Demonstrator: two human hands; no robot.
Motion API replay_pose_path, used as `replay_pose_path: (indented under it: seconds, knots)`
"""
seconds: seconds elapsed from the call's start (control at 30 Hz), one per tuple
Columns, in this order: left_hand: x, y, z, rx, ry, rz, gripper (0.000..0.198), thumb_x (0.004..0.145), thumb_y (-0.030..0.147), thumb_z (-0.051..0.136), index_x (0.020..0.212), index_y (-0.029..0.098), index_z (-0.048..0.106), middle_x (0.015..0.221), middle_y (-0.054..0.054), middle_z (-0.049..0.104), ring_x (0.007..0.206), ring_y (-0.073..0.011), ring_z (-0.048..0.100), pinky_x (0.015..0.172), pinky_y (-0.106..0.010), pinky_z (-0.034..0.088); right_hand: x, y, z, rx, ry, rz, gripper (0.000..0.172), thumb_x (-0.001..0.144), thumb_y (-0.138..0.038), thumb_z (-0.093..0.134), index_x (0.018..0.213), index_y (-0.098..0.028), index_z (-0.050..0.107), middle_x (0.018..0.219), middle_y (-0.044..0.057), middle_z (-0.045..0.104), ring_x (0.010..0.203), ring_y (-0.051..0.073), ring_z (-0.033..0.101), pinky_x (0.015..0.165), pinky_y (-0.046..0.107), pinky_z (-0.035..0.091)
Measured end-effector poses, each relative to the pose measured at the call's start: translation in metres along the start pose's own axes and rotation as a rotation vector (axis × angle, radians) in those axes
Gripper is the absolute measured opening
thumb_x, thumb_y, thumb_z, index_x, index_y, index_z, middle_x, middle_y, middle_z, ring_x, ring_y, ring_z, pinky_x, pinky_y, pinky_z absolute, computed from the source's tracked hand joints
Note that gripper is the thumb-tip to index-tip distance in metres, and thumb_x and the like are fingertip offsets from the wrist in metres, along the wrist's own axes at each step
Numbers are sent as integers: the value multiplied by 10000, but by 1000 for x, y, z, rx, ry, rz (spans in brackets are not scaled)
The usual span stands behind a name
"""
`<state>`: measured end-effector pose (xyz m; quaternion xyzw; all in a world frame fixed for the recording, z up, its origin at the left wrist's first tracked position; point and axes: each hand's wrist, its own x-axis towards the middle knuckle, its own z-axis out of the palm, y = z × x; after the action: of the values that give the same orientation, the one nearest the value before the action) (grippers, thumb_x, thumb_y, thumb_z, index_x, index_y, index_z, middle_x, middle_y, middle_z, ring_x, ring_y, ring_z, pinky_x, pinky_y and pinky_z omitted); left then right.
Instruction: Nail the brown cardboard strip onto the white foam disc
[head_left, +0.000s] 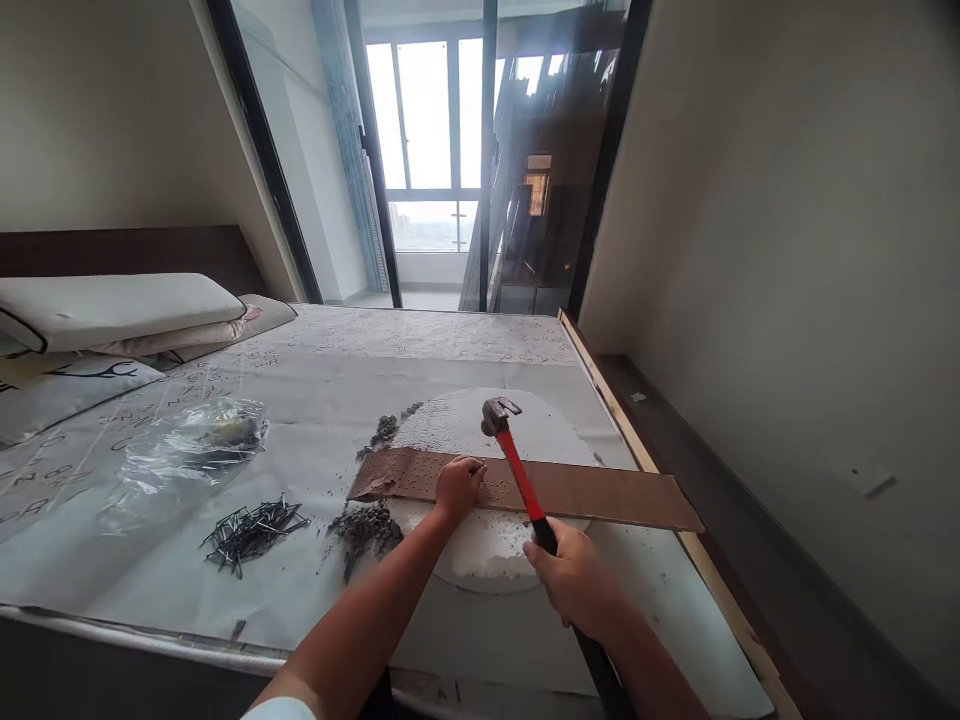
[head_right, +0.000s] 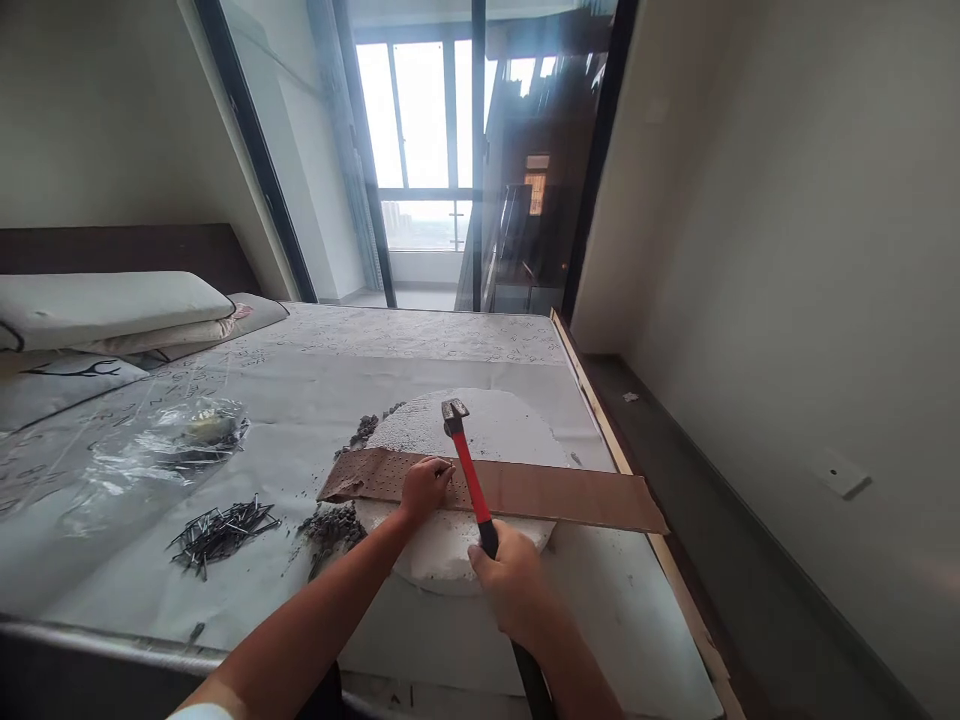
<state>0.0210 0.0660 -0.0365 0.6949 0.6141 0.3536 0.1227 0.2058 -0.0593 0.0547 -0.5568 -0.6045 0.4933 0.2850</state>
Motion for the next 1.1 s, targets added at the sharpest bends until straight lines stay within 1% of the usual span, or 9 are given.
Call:
replay_pose_path:
  seconds: [0.17, 0.37, 0.53, 0.6, 0.77, 0.87, 0.93, 1.0, 1.1]
  knots:
    - [0, 2, -1, 54, -20, -15, 191, 797, 264, 521, 725, 200, 685, 820, -52, 688, 786, -167, 597, 708, -262, 404, 7, 0, 7, -91, -42, 162, 153, 719, -195, 492, 617, -220, 382, 510, -53, 392, 393, 87, 344, 381, 233, 248]
    - [-1, 1, -2, 78, -41, -10, 165, 785, 234, 540, 723, 187, 685, 826, -50, 686, 789, -162, 593, 708, -262, 405, 0, -8, 5, -104, 32, 29, 166, 756, -185, 458, 612, -214, 379, 497, -57, 377, 423, 87, 347, 422, 235, 267]
    - [1, 3, -8, 48, -70, -11, 152, 755, 198, 556, 716, 184, 702, 801, -52, 679, 775, -161, 591, 713, -263, 424, 7, 3, 10, -78, -75, 169, 132, 752, -183, 432, 650, -226, 359, 455, -81, 341, 332, 84, 332, 343, 228, 256]
    - [1, 3, -15, -6, -77, -6, 151, 736, 178, 561, 744, 184, 712, 803, -54, 680, 777, -158, 593, 716, -259, 437, 9, 6, 11, -63, -92, 173, 125, 752, -184, 424, 657, -228, 356, 420, -91, 320, 314, 88, 328, 332, 227, 259]
    - [-10, 4, -45, -168, 51, 2, 257, 777, 243, 493, 914, 172, 699, 865, -75, 668, 699, -143, 581, 623, -247, 454, 5, 5, 6, 37, -61, 37, 108, 767, -232, 442, 684, -219, 374, 425, -95, 341, 322, 68, 308, 337, 211, 271]
    - [-24, 3, -71, -231, 121, -11, 319, 807, 336, 461, 973, 168, 676, 874, -82, 655, 618, -135, 554, 537, -244, 436, 8, 11, 10, 59, -136, 133, 104, 750, -216, 442, 694, -220, 355, 428, -100, 337, 303, 67, 309, 307, 208, 283]
    - [-35, -2, -91, -229, 177, -42, 341, 807, 396, 471, 962, 167, 670, 874, -81, 654, 640, -148, 563, 542, -250, 438, 12, 17, 16, 48, -180, 216, 119, 723, -187, 443, 686, -224, 336, 417, -105, 328, 285, 72, 322, 282, 210, 279]
    - [-47, -13, -111, -192, 238, -102, 369, 802, 434, 478, 988, 168, 654, 851, -72, 656, 674, -163, 575, 565, -256, 443, 15, 22, 21, 105, -200, 218, 128, 712, -190, 442, 677, -227, 324, 417, -108, 328, 272, 71, 322, 265, 210, 273]
    - [-71, -46, -136, -107, 308, -230, 422, 821, 460, 427, 1077, 169, 594, 761, -38, 642, 670, -170, 575, 577, -260, 434, 15, 27, 22, 290, -227, 137, 127, 707, -252, 450, 670, -230, 331, 412, -114, 336, 257, 62, 297, 257, 209, 265]
